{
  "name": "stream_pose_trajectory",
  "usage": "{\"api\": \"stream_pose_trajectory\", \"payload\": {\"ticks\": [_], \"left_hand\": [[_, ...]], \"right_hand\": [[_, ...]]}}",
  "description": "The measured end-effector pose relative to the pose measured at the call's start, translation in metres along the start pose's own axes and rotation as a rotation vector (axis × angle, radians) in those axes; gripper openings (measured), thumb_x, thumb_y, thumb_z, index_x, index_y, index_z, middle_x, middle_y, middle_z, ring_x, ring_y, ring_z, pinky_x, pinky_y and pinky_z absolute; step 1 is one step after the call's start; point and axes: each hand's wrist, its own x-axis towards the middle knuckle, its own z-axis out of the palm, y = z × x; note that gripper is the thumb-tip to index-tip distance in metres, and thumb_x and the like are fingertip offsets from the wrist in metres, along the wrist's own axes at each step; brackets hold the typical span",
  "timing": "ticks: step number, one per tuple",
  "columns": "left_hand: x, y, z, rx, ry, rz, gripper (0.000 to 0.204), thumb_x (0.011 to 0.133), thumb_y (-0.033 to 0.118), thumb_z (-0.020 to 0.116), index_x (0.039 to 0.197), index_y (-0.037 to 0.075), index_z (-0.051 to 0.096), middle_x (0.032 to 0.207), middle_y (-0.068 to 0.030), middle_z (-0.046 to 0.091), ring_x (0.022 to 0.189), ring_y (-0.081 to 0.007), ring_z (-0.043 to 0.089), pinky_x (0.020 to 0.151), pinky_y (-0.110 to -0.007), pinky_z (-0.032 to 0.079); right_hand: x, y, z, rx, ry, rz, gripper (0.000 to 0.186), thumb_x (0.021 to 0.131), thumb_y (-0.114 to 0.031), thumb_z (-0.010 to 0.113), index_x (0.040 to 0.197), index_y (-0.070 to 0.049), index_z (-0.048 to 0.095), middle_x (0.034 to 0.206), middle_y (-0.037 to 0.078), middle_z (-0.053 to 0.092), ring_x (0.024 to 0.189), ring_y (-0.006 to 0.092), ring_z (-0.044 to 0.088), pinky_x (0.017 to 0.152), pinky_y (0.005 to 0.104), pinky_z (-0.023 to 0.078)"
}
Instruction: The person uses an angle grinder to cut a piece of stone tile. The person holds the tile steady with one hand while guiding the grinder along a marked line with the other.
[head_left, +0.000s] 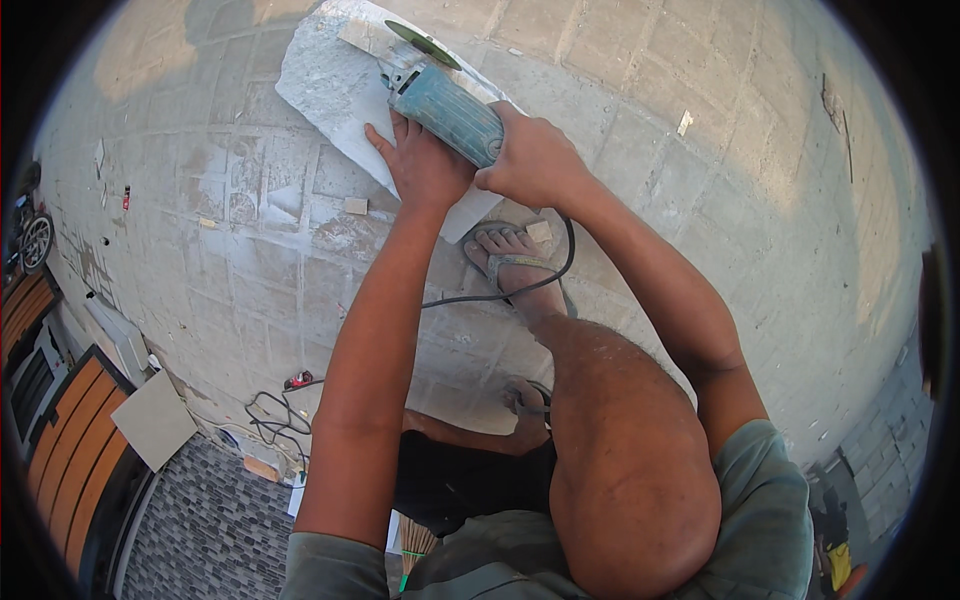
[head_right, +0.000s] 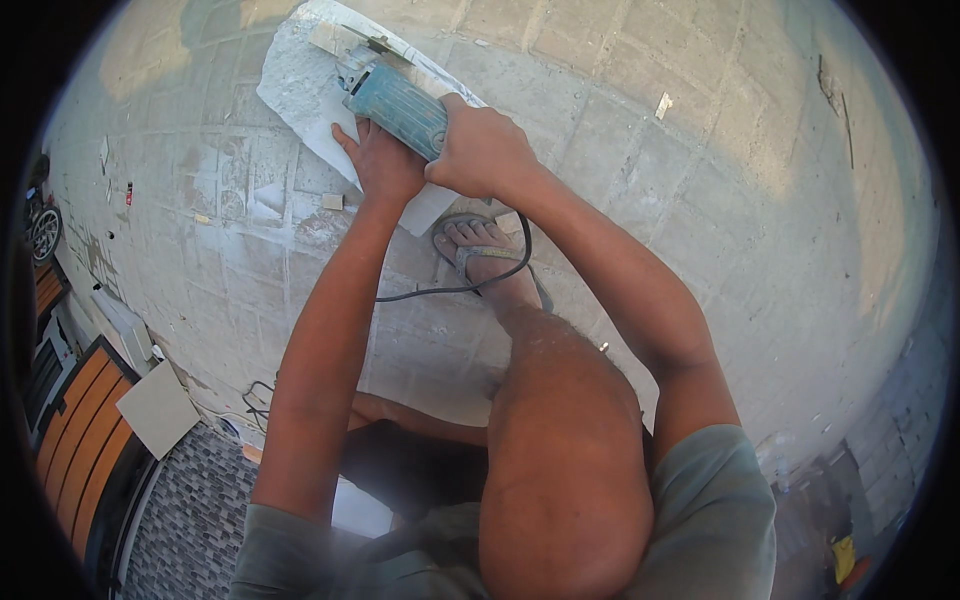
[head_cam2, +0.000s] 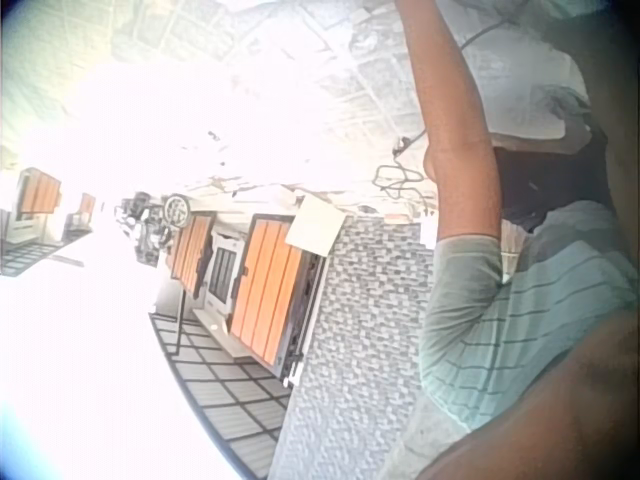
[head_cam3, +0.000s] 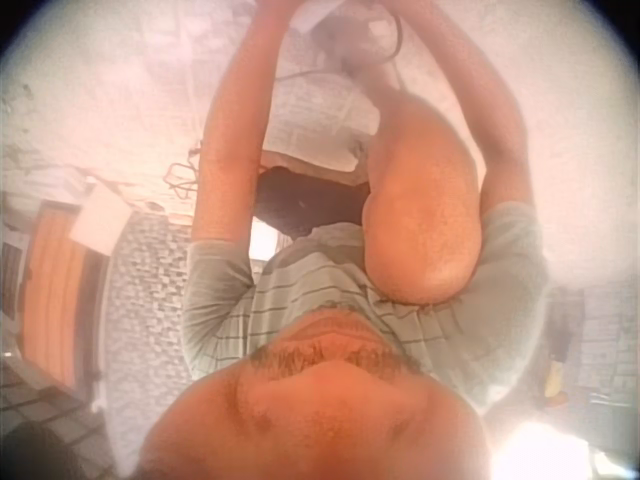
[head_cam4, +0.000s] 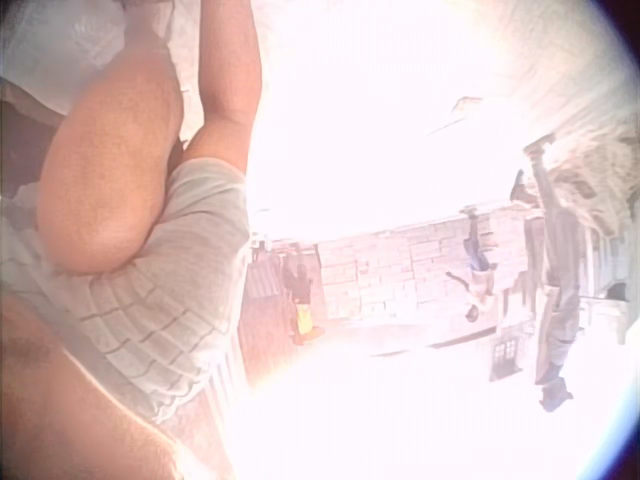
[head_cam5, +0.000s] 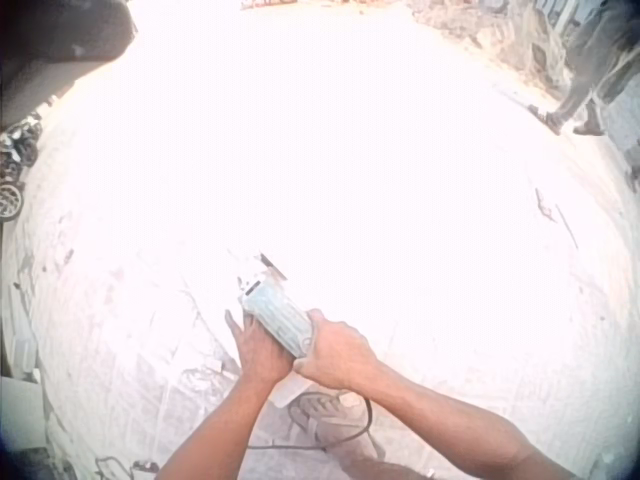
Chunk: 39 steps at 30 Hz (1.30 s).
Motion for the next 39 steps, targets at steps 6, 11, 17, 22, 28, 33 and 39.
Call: {"api": "stream_pose_trajectory", "payload": {"ticks": [6, 11, 17, 22, 28, 33, 39], "left_hand": [[0.001, 0.006, -0.001, 0.006, -0.030, -0.015, 0.092, 0.084, 0.047, 0.073, 0.160, 0.012, 0.037, 0.165, -0.0135, 0.038, 0.159, -0.0405, 0.020, 0.121, -0.077, 0.001], [0.000, 0.000, 0.001, 0.007, -0.010, -0.022, 0.095, 0.082, 0.048, 0.075, 0.161, 0.012, 0.037, 0.166, -0.0145, 0.038, 0.160, -0.0403, 0.019, 0.120, -0.077, 0.000], [-0.003, 0.009, -0.003, -0.167, 0.146, 0.017, 0.106, 0.076, 0.059, 0.081, 0.162, 0.015, 0.038, 0.169, -0.0155, 0.033, 0.160, -0.0403, 0.018, 0.119, -0.078, -0.001], [-0.029, 0.031, -0.006, -0.237, 0.070, 0.432, 0.082, 0.086, 0.058, 0.075, 0.158, 0.029, 0.048, 0.171, -0.0053, 0.033, 0.159, -0.0360, 0.023, 0.120, -0.078, 0.004], [-0.013, 0.064, -0.013, -0.156, -0.140, 0.765, 0.062, 0.089, 0.044, 0.075, 0.146, 0.030, 0.059, 0.160, 0.0032, 0.048, 0.158, -0.0216, 0.028, 0.128, -0.067, 0.013], [0.004, 0.065, -0.031, -0.085, -0.248, 0.853, 0.051, 0.087, 0.039, 0.078, 0.136, 0.031, 0.068, 0.160, 0.0065, 0.049, 0.158, -0.0196, 0.028, 0.130, -0.065, 0.014], [0.018, 0.031, -0.046, -0.033, -0.192, 0.791, 0.048, 0.082, 0.043, 0.079, 0.130, 0.039, 0.071, 0.166, 0.0082, 0.041, 0.160, -0.0204, 0.024, 0.130, -0.064, 0.013]], "right_hand": [[-0.003, 0.004, -0.002, 0.007, 0.002, 0.005, 0.091, 0.068, -0.029, 0.080, 0.145, 0.007, 0.049, 0.105, 0.030, 0.073, 0.103, 0.0451, 0.070, 0.092, 0.0483, 0.056], [-0.007, -0.002, 0.000, -0.006, 0.029, 0.004, 0.077, 0.069, -0.028, 0.079, 0.136, 0.002, 0.056, 0.105, 0.026, 0.074, 0.104, 0.0415, 0.073, 0.093, 0.0475, 0.059], [-0.032, 0.008, -0.025, 0.265, 0.160, 0.018, 0.082, 0.068, -0.028, 0.081, 0.138, 0.005, 0.055, 0.104, 0.027, 0.074, 0.102, 0.0421, 0.072, 0.092, 0.0460, 0.056], [-0.043, 0.026, -0.053, 0.316, 0.355, 0.054, 0.081, 0.066, -0.027, 0.082, 0.135, 0.008, 0.056, 0.109, 0.029, 0.072, 0.101, 0.0395, 0.072, 0.091, 0.0436, 0.056], [-0.048, 0.047, -0.064, 0.325, 0.405, 0.084, 0.074, 0.066, -0.028, 0.080, 0.127, 0.008, 0.060, 0.106, 0.026, 0.073, 0.095, 0.0346, 0.073, 0.088, 0.0416, 0.056], [-0.056, 0.053, -0.063, 0.374, 0.409, 0.079, 0.071, 0.065, -0.028, 0.081, 0.125, 0.006, 0.061, 0.104, 0.024, 0.073, 0.093, 0.0330, 0.072, 0.087, 0.0409, 0.055], [-0.057, 0.045, -0.057, 0.372, 0.373, 0.104, 0.073, 0.065, -0.027, 0.082, 0.126, 0.005, 0.060, 0.105, 0.023, 0.072, 0.095, 0.0334, 0.071, 0.088, 0.0410, 0.055]]}}
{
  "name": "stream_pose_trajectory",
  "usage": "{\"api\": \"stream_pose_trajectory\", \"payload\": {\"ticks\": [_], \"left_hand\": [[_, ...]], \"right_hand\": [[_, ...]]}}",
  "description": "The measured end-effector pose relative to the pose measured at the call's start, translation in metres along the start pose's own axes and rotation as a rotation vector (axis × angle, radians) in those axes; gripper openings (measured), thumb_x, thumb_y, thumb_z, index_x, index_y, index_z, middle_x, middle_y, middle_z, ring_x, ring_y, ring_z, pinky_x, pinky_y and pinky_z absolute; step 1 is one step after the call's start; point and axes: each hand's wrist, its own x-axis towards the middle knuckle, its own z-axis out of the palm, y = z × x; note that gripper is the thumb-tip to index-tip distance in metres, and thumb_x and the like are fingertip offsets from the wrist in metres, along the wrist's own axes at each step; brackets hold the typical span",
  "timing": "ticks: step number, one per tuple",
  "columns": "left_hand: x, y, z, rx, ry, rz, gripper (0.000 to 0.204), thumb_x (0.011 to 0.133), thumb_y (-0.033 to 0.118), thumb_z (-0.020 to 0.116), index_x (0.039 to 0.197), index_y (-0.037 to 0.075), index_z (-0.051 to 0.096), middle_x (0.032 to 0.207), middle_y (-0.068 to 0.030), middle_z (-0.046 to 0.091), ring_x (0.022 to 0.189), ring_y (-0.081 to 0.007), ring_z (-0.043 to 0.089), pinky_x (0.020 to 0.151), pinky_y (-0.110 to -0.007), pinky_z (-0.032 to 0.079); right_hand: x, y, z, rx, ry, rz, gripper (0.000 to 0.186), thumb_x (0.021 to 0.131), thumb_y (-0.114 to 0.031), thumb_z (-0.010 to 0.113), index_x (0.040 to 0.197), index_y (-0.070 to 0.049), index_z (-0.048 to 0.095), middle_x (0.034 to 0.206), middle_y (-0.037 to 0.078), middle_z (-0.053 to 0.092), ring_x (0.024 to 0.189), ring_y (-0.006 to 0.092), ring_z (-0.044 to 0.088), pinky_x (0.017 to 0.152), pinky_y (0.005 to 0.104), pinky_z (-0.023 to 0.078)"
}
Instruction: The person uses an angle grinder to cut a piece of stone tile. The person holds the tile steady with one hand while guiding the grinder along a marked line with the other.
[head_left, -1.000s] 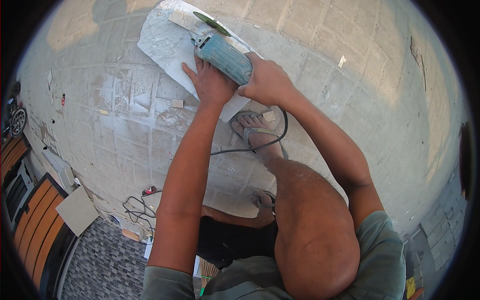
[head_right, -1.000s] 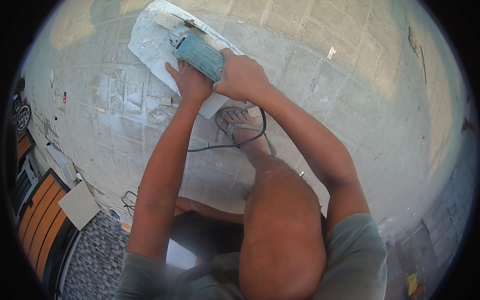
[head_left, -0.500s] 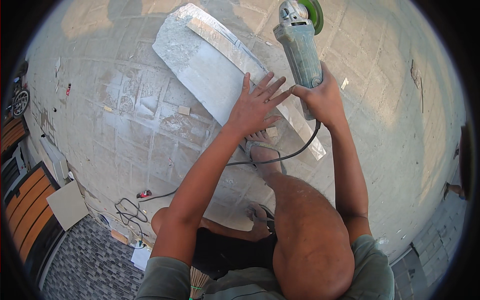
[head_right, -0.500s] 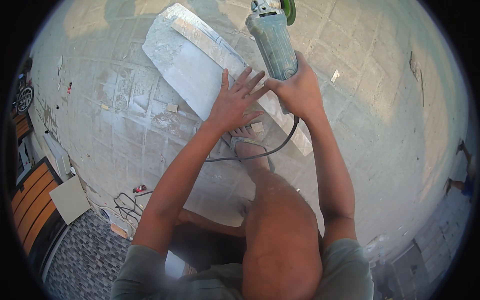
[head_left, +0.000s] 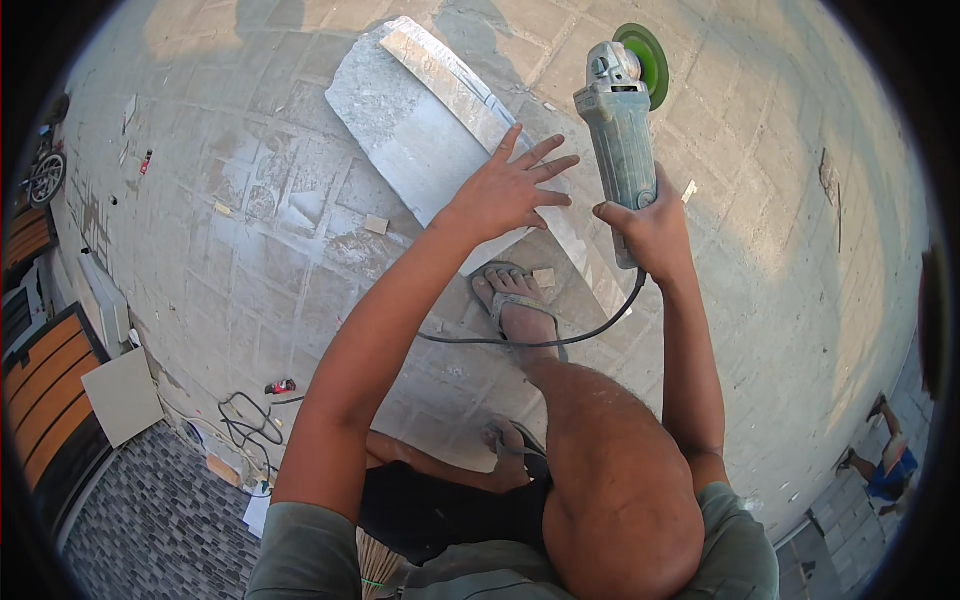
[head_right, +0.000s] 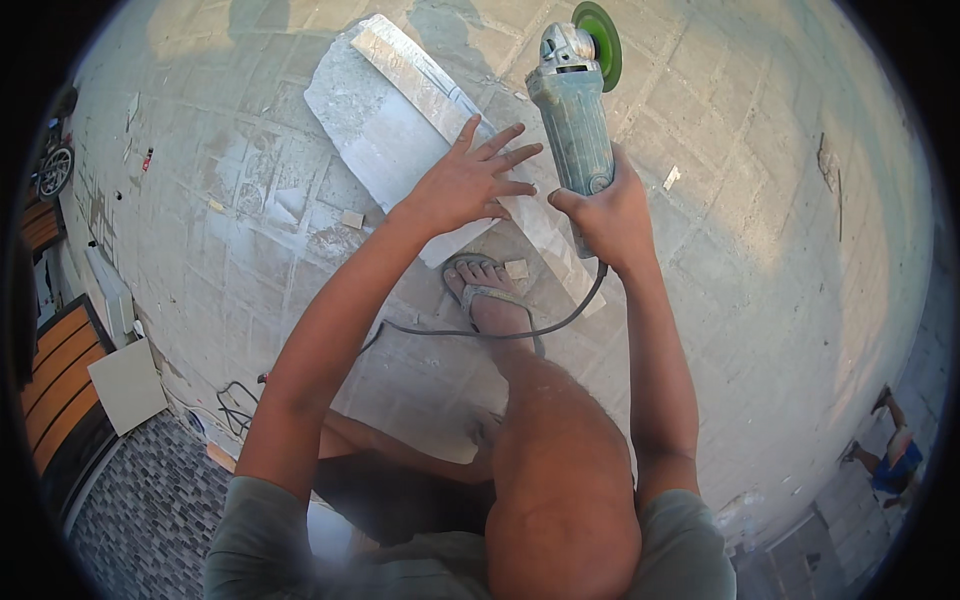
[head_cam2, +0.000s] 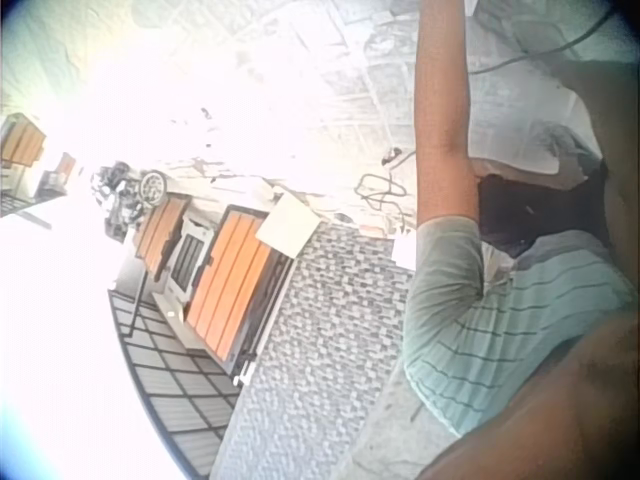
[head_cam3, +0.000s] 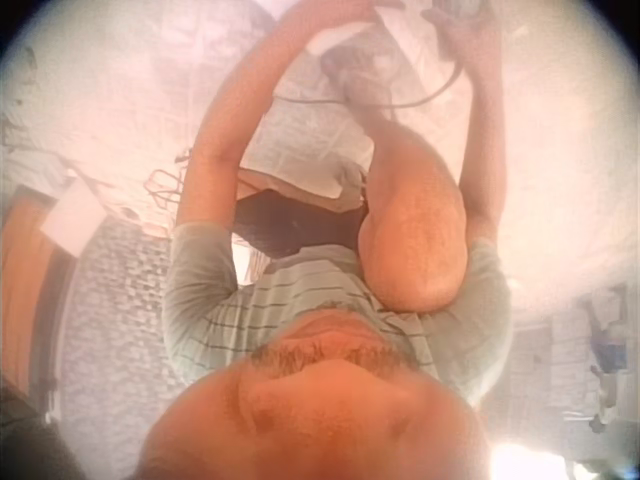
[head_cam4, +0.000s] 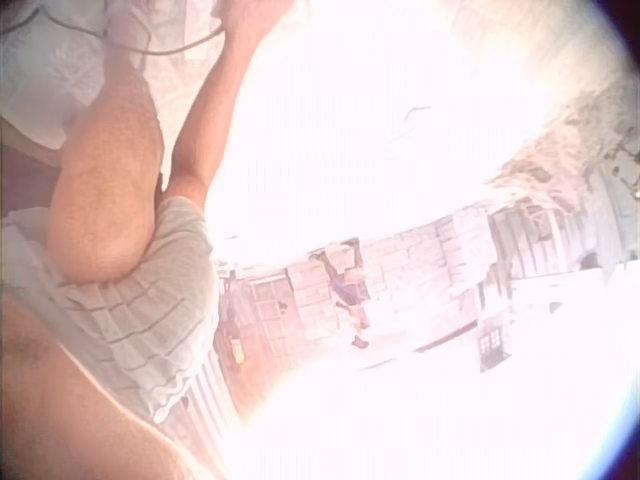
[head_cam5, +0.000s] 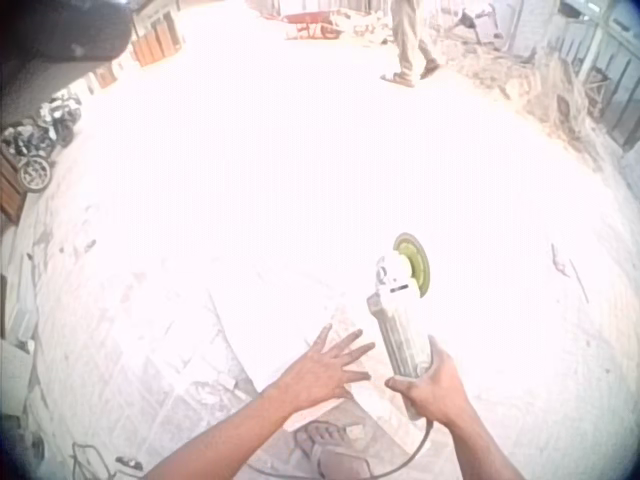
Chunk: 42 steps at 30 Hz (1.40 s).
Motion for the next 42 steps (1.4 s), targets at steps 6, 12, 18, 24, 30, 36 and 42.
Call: {"api": "stream_pose_trajectory", "payload": {"ticks": [6, 12, 18, 24, 30, 36, 42], "left_hand": [[-0.009, -0.044, -0.021, 0.064, -0.005, -0.092, 0.045, 0.083, 0.043, 0.078, 0.128, 0.043, 0.072, 0.171, 0.0067, 0.033, 0.160, -0.0222, 0.021, 0.129, -0.065, 0.012], [-0.031, -0.052, 0.011, -0.122, 0.258, -0.427, 0.083, 0.078, 0.059, 0.082, 0.152, 0.031, 0.057, 0.173, -0.0104, 0.028, 0.162, -0.0314, 0.016, 0.125, -0.069, 0.006], [-0.041, -0.048, 0.030, -0.150, 0.404, -0.783, 0.106, 0.077, 0.070, 0.079, 0.158, 0.010, 0.047, 0.170, -0.0230, 0.028, 0.160, -0.0410, 0.020, 0.121, -0.074, 0.003], [-0.035, -0.058, 0.030, -0.051, 0.427, -0.711, 0.111, 0.073, 0.078, 0.076, 0.159, 0.013, 0.046, 0.169, -0.0183, 0.034, 0.159, -0.0386, 0.024, 0.121, -0.074, 0.000], [-0.017, -0.056, 0.026, -0.050, 0.398, -0.708, 0.116, 0.071, 0.079, 0.077, 0.160, 0.013, 0.044, 0.170, -0.0133, 0.034, 0.160, -0.0356, 0.023, 0.122, -0.073, -0.001], [-0.023, -0.069, 0.038, -0.042, 0.381, -0.654, 0.111, 0.073, 0.068, 0.080, 0.160, 0.010, 0.042, 0.169, -0.0139, 0.035, 0.161, -0.0354, 0.019, 0.122, -0.073, -0.003], [-0.029, -0.076, 0.049, 0.082, 0.272, -0.656, 0.092, 0.076, 0.052, 0.081, 0.154, 0.014, 0.051, 0.161, -0.0144, 0.047, 0.159, -0.0424, 0.020, 0.122, -0.073, -0.001]], "right_hand": [[0.002, 0.003, 0.005, -0.004, 0.001, -0.025, 0.076, 0.065, -0.026, 0.083, 0.132, 0.003, 0.059, 0.111, 0.023, 0.072, 0.100, 0.0348, 0.071, 0.093, 0.0425, 0.053], [0.005, 0.001, 0.015, -0.014, -0.030, -0.015, 0.077, 0.066, -0.024, 0.082, 0.134, 0.003, 0.058, 0.112, 0.025, 0.072, 0.102, 0.0378, 0.071, 0.094, 0.0431, 0.054], [0.008, -0.004, 0.031, -0.011, -0.069, -0.043, 0.080, 0.066, -0.024, 0.081, 0.136, 0.004, 0.056, 0.110, 0.027, 0.072, 0.103, 0.0396, 0.072, 0.094, 0.0439, 0.054], [0.018, -0.018, 0.047, -0.051, -0.097, -0.060, 0.081, 0.066, -0.024, 0.082, 0.136, 0.007, 0.055, 0.108, 0.030, 0.072, 0.102, 0.0413, 0.072, 0.093, 0.0441, 0.055], [0.038, -0.023, 0.066, -0.155, -0.056, -0.130, 0.084, 0.066, -0.026, 0.083, 0.138, 0.006, 0.054, 0.109, 0.032, 0.072, 0.103, 0.0456, 0.072, 0.092, 0.0483, 0.056], [0.055, -0.048, 0.093, -0.222, -0.096, -0.138, 0.082, 0.067, -0.028, 0.082, 0.137, 0.005, 0.055, 0.106, 0.030, 0.073, 0.102, 0.0447, 0.073, 0.091, 0.0496, 0.058], [0.081, -0.074, 0.128, -0.214, -0.201, -0.122, 0.082, 0.068, -0.030, 0.080, 0.138, 0.004, 0.055, 0.104, 0.026, 0.075, 0.100, 0.0409, 0.074, 0.089, 0.0470, 0.059]]}}
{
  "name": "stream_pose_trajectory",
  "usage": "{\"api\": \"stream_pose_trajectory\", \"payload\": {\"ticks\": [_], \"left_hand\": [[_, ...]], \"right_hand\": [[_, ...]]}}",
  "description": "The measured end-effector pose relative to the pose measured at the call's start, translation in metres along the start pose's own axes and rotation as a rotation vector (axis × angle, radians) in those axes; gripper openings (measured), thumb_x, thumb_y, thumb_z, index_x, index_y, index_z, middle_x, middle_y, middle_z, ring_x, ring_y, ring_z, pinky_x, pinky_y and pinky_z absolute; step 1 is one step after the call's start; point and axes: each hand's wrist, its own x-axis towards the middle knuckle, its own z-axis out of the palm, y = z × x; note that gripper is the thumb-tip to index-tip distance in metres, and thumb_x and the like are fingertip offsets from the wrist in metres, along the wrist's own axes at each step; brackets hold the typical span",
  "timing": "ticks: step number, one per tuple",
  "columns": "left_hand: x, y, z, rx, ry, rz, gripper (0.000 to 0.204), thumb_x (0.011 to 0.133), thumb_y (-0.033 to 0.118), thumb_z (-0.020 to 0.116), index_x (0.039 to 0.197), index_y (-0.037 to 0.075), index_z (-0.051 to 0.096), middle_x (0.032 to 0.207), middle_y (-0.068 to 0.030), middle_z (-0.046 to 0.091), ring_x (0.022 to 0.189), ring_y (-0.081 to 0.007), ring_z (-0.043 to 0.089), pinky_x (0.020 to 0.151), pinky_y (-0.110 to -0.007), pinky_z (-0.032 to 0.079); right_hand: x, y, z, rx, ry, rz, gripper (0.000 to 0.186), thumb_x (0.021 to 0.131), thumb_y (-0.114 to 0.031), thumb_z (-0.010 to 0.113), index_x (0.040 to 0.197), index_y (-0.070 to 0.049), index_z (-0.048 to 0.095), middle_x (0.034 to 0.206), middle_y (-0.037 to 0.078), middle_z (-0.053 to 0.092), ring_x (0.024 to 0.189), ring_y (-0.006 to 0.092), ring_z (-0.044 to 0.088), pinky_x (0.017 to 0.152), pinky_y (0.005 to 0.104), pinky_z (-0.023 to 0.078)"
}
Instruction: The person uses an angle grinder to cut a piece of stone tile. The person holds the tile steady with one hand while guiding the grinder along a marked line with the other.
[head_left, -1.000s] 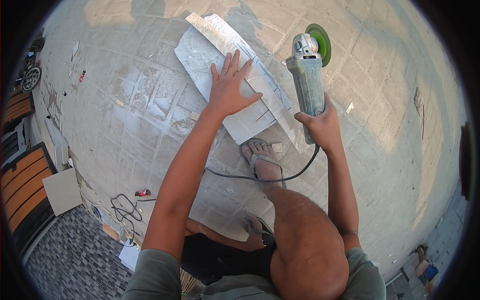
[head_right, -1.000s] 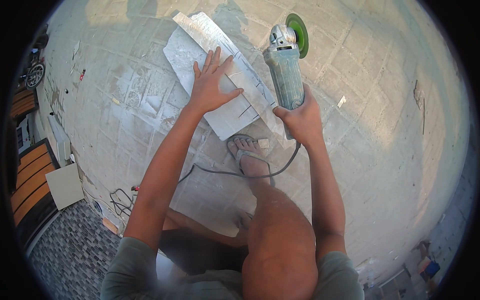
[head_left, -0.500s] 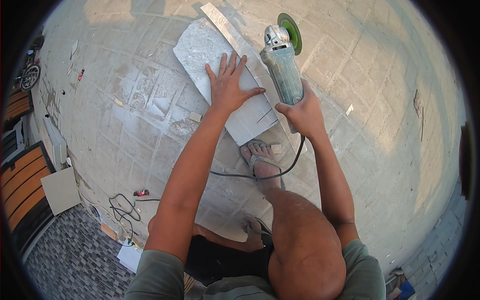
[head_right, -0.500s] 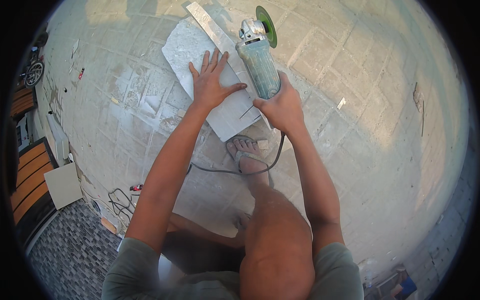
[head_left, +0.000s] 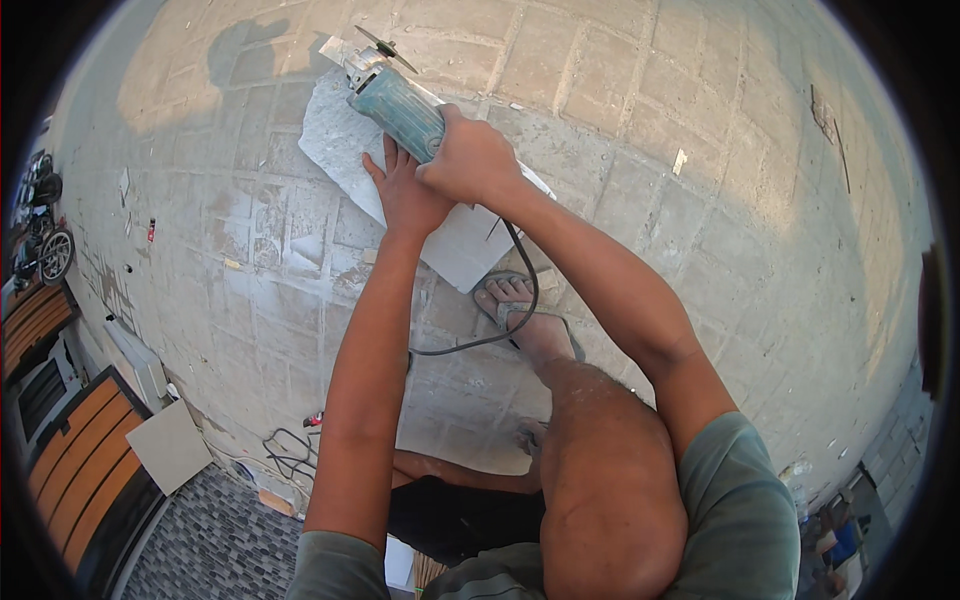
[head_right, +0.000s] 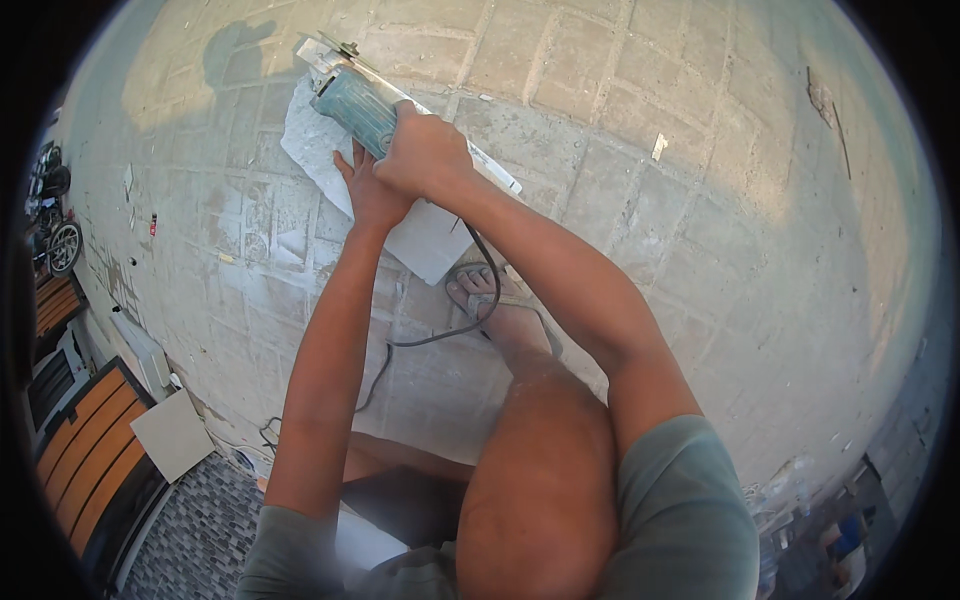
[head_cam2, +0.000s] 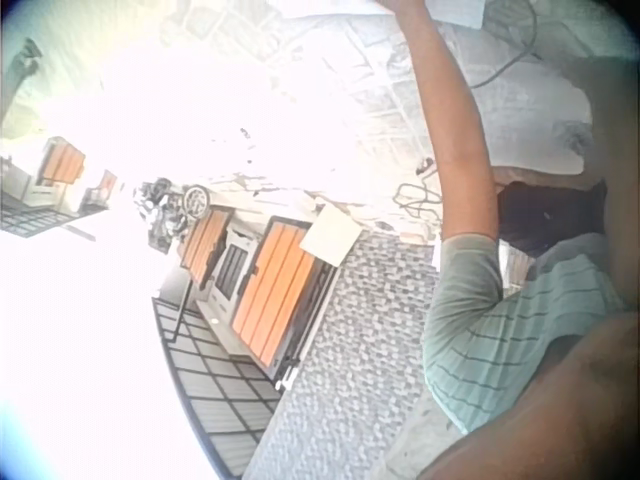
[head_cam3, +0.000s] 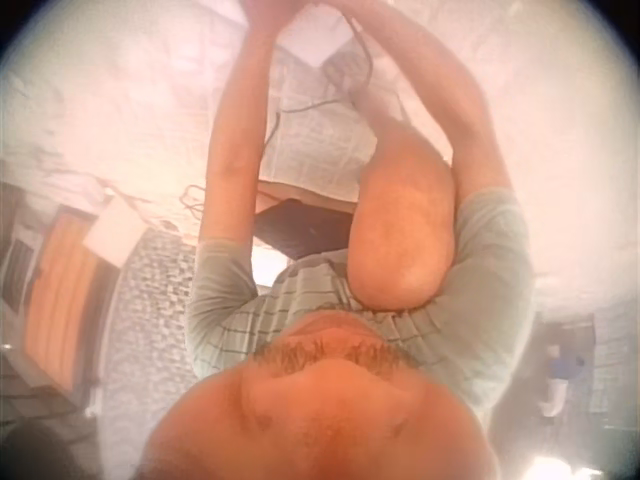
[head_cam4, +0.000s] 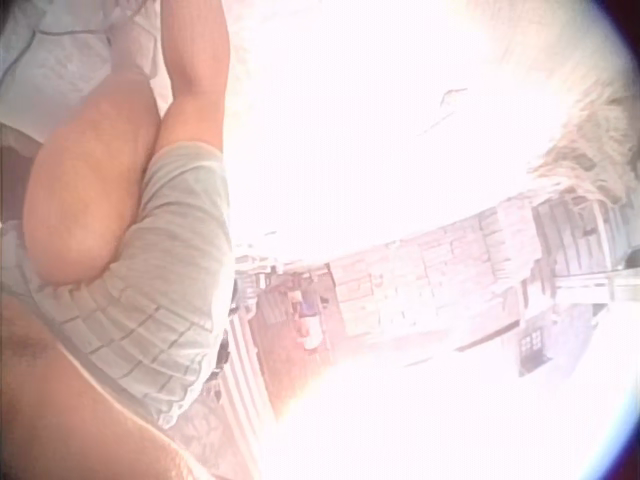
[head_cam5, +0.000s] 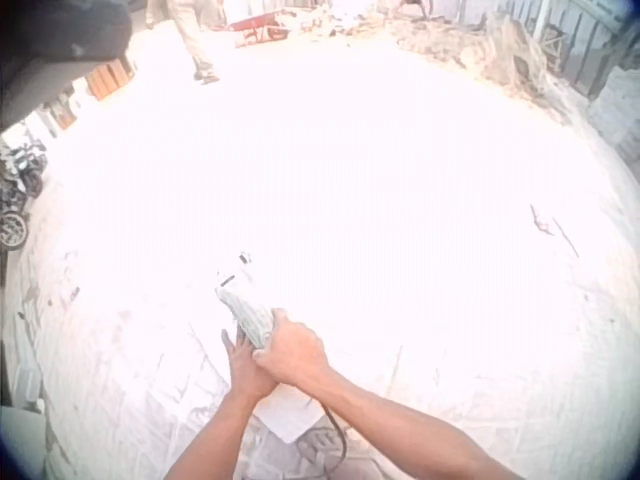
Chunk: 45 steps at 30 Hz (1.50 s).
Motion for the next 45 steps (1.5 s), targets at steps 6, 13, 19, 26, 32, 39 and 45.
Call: {"api": "stream_pose_trajectory", "payload": {"ticks": [6, 13, 19, 26, 32, 39, 45], "left_hand": [[-0.004, 0.002, 0.001, -0.048, 0.066, 0.055, 0.061, 0.078, 0.047, 0.081, 0.130, 0.018, 0.071, 0.128, -0.0070, 0.073, 0.135, -0.0319, 0.056, 0.121, -0.073, 0.004], [-0.005, 0.000, 0.003, -0.078, 0.084, 0.020, 0.067, 0.077, 0.051, 0.082, 0.133, 0.016, 0.068, 0.132, -0.0091, 0.070, 0.136, -0.0337, 0.055, 0.121, -0.073, 0.006], [-0.001, 0.005, -0.004, -0.060, -0.037, -0.022, 0.097, 0.071, 0.066, 0.083, 0.151, 0.019, 0.055, 0.153, -0.0099, 0.057, 0.155, -0.0454, 0.027, 0.121, -0.073, 0.009], [0.001, 0.013, -0.012, 0.016, -0.077, -0.029, 0.087, 0.072, 0.060, 0.085, 0.145, 0.019, 0.061, 0.150, -0.0110, 0.059, 0.154, -0.0463, 0.029, 0.120, -0.073, 0.010], [0.000, 0.007, -0.006, 0.045, -0.030, -0.009, 0.083, 0.074, 0.057, 0.084, 0.144, 0.020, 0.062, 0.151, -0.0102, 0.059, 0.153, -0.0453, 0.029, 0.119, -0.074, 0.012], [0.005, 0.014, -0.010, 0.017, -0.103, -0.055, 0.091, 0.073, 0.058, 0.084, 0.150, 0.020, 0.055, 0.154, -0.0152, 0.053, 0.157, -0.0448, 0.024, 0.122, -0.073, 0.008], [0.004, 0.008, -0.010, 0.026, -0.091, -0.054, 0.089, 0.075, 0.057, 0.083, 0.151, 0.020, 0.054, 0.156, -0.0143, 0.050, 0.157, -0.0452, 0.023, 0.121, -0.073, 0.009]], "right_hand": [[0.019, -0.021, 0.002, 0.022, -0.021, -0.012, 0.069, 0.072, -0.033, 0.079, 0.128, 0.002, 0.058, 0.107, 0.025, 0.074, 0.102, 0.0413, 0.074, 0.089, 0.0472, 0.059], [0.028, -0.017, 0.008, 0.038, -0.047, 0.011, 0.067, 0.074, -0.034, 0.078, 0.126, 0.003, 0.058, 0.107, 0.025, 0.074, 0.102, 0.0399, 0.074, 0.088, 0.0457, 0.059], [0.028, -0.015, 0.004, 0.000, -0.041, 0.003, 0.069, 0.073, -0.035, 0.078, 0.127, 0.004, 0.058, 0.106, 0.025, 0.074, 0.101, 0.0407, 0.074, 0.088, 0.0462, 0.059], [0.026, -0.010, 0.003, -0.026, -0.070, 0.017, 0.067, 0.073, -0.032, 0.076, 0.126, 0.005, 0.059, 0.108, 0.027, 0.074, 0.103, 0.0424, 0.074, 0.090, 0.0469, 0.059], [0.026, -0.008, 0.008, -0.041, -0.045, 0.004, 0.068, 0.072, -0.032, 0.075, 0.127, 0.004, 0.059, 0.108, 0.027, 0.074, 0.102, 0.0428, 0.074, 0.091, 0.0470, 0.059], [0.028, -0.005, 0.005, -0.082, -0.055, -0.006, 0.069, 0.072, -0.031, 0.074, 0.129, 0.004, 0.059, 0.107, 0.027, 0.075, 0.102, 0.0426, 0.074, 0.090, 0.0476, 0.060], [0.027, -0.008, 0.005, -0.091, -0.064, -0.024, 0.071, 0.070, -0.031, 0.075, 0.129, 0.005, 0.059, 0.106, 0.028, 0.074, 0.100, 0.0428, 0.075, 0.088, 0.0484, 0.061]]}}
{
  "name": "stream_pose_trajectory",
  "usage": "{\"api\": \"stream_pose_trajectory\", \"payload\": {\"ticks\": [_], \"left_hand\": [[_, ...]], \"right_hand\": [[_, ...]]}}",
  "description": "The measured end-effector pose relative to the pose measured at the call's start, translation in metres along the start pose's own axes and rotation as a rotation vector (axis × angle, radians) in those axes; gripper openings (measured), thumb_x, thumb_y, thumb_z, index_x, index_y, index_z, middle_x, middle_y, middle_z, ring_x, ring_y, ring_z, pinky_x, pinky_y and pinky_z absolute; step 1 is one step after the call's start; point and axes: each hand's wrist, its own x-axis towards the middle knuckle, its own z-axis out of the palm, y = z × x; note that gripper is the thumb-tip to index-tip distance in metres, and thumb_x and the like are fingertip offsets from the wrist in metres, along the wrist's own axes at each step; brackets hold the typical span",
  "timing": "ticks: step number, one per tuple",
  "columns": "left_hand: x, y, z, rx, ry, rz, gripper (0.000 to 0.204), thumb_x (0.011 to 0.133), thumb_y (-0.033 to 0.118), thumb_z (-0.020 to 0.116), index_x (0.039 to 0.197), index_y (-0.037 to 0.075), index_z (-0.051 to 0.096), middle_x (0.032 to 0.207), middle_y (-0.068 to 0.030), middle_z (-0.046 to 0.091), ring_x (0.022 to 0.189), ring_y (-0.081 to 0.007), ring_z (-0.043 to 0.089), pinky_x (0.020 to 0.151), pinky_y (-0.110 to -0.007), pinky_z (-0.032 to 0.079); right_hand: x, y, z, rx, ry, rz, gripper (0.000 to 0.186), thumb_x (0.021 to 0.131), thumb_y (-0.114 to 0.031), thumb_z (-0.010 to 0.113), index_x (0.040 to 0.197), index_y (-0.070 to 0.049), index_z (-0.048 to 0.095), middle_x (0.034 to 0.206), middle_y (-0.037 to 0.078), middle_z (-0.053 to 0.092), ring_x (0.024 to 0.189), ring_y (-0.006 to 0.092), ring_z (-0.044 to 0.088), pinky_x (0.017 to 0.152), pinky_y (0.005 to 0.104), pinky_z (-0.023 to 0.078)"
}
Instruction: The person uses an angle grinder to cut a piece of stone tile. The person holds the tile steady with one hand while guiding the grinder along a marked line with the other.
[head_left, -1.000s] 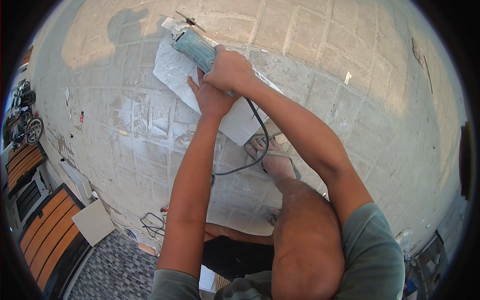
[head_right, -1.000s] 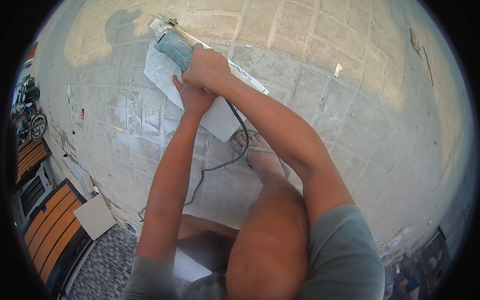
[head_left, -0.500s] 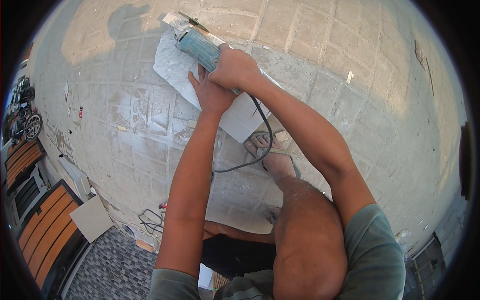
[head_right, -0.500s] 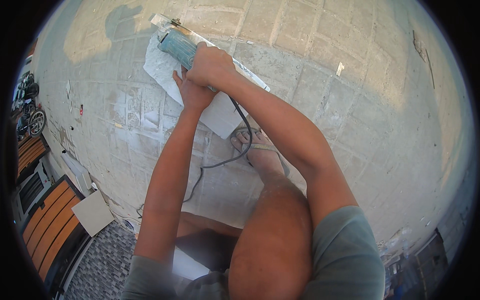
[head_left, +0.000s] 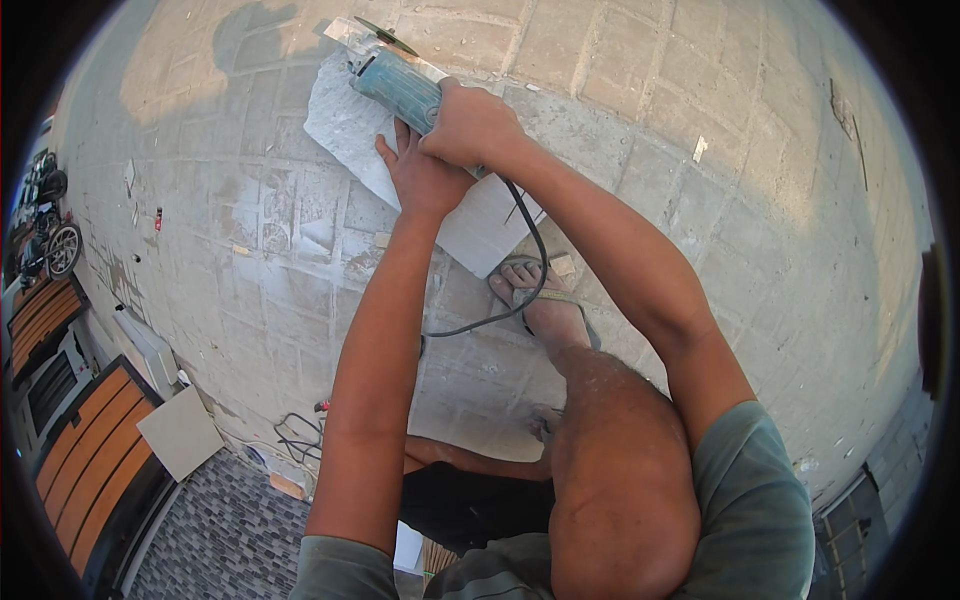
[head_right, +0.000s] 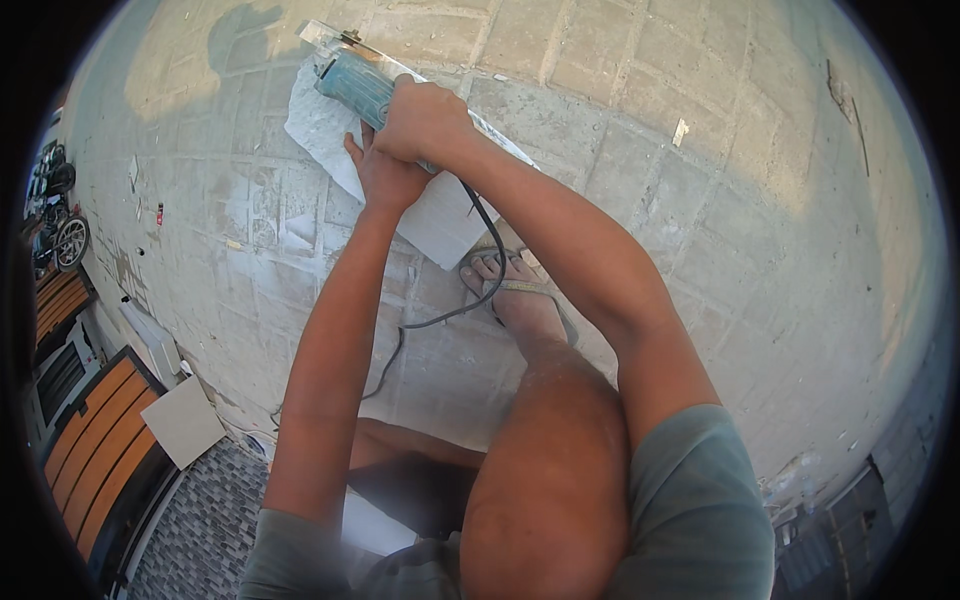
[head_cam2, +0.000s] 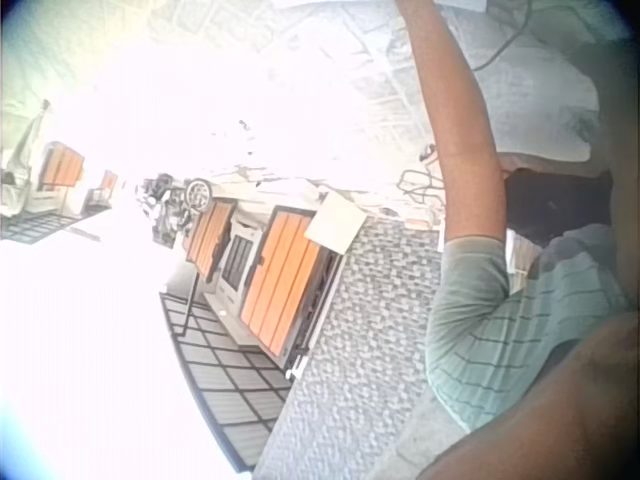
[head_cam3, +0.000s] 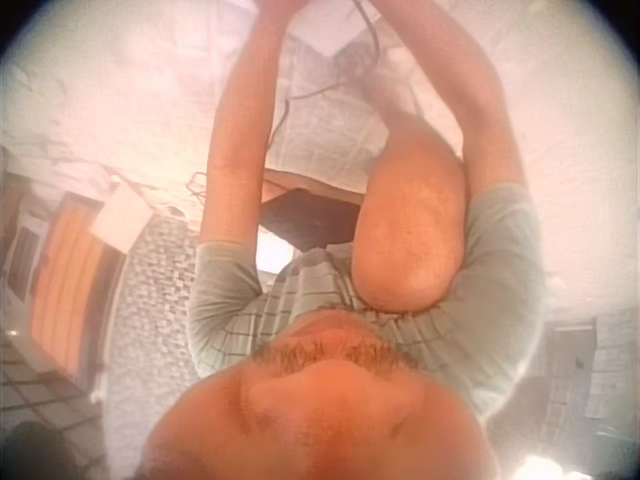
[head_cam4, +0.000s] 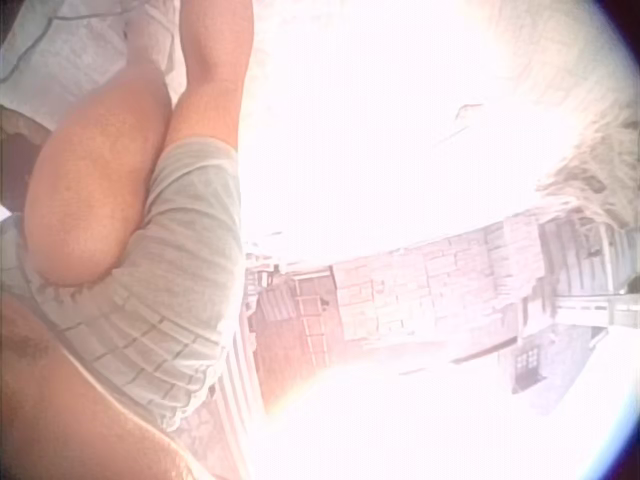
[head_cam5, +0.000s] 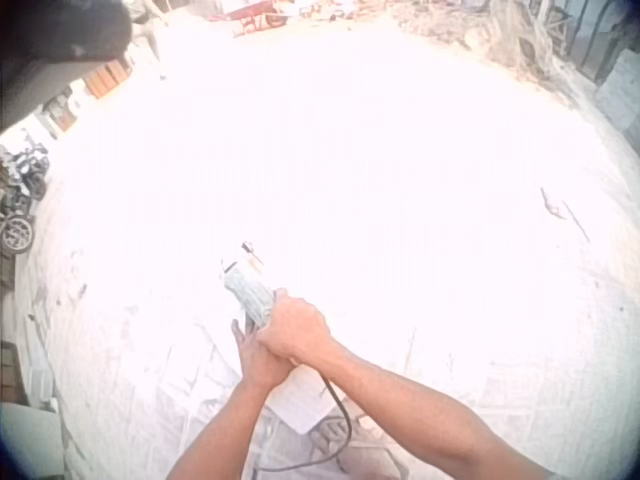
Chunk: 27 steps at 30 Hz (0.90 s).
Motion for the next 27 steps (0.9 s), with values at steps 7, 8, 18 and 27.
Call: {"api": "stream_pose_trajectory", "payload": {"ticks": [7, 8, 18, 27], "left_hand": [[0.0008, 0.0043, 0.0002, -0.013, -0.008, -0.004, 0.087, 0.077, 0.053, 0.081, 0.152, 0.019, 0.053, 0.157, -0.0135, 0.049, 0.157, -0.0452, 0.023, 0.122, -0.073, 0.007], [0.0012, 0.0043, -0.0006, -0.008, -0.021, -0.009, 0.086, 0.078, 0.052, 0.081, 0.153, 0.019, 0.052, 0.158, -0.0133, 0.048, 0.157, -0.0452, 0.023, 0.122, -0.073, 0.007], [0.0019, 0.0032, -0.0003, 0.005, -0.038, -0.016, 0.082, 0.082, 0.047, 0.076, 0.155, 0.022, 0.049, 0.162, -0.0128, 0.043, 0.157, -0.0451, 0.021, 0.121, -0.074, 0.005], [0.0005, 0.0043, -0.0014, -0.031, -0.013, -0.009, 0.084, 0.082, 0.051, 0.076, 0.155, 0.021, 0.050, 0.164, -0.0120, 0.041, 0.158, -0.0445, 0.018, 0.120, -0.076, 0.004]], "right_hand": [[0.0009, 0.0041, 0.0012, -0.013, 0.008, -0.003, 0.072, 0.070, -0.032, 0.075, 0.129, 0.005, 0.058, 0.106, 0.028, 0.074, 0.100, 0.0429, 0.075, 0.088, 0.0483, 0.061], [0.0004, 0.0036, 0.0006, -0.007, 0.001, 0.002, 0.071, 0.070, -0.032, 0.074, 0.129, 0.005, 0.059, 0.106, 0.028, 0.074, 0.100, 0.0430, 0.075, 0.089, 0.0483, 0.060], [0.0007, 0.0087, 0.0072, -0.005, 0.022, -0.002, 0.070, 0.070, -0.032, 0.074, 0.128, 0.004, 0.059, 0.106, 0.028, 0.074, 0.102, 0.0438, 0.074, 0.090, 0.0478, 0.060], [-0.0052, 0.0106, 0.0026, 0.000, 0.006, -0.008, 0.072, 0.068, -0.031, 0.075, 0.129, 0.005, 0.059, 0.102, 0.028, 0.075, 0.098, 0.0429, 0.074, 0.087, 0.0474, 0.060]]}}
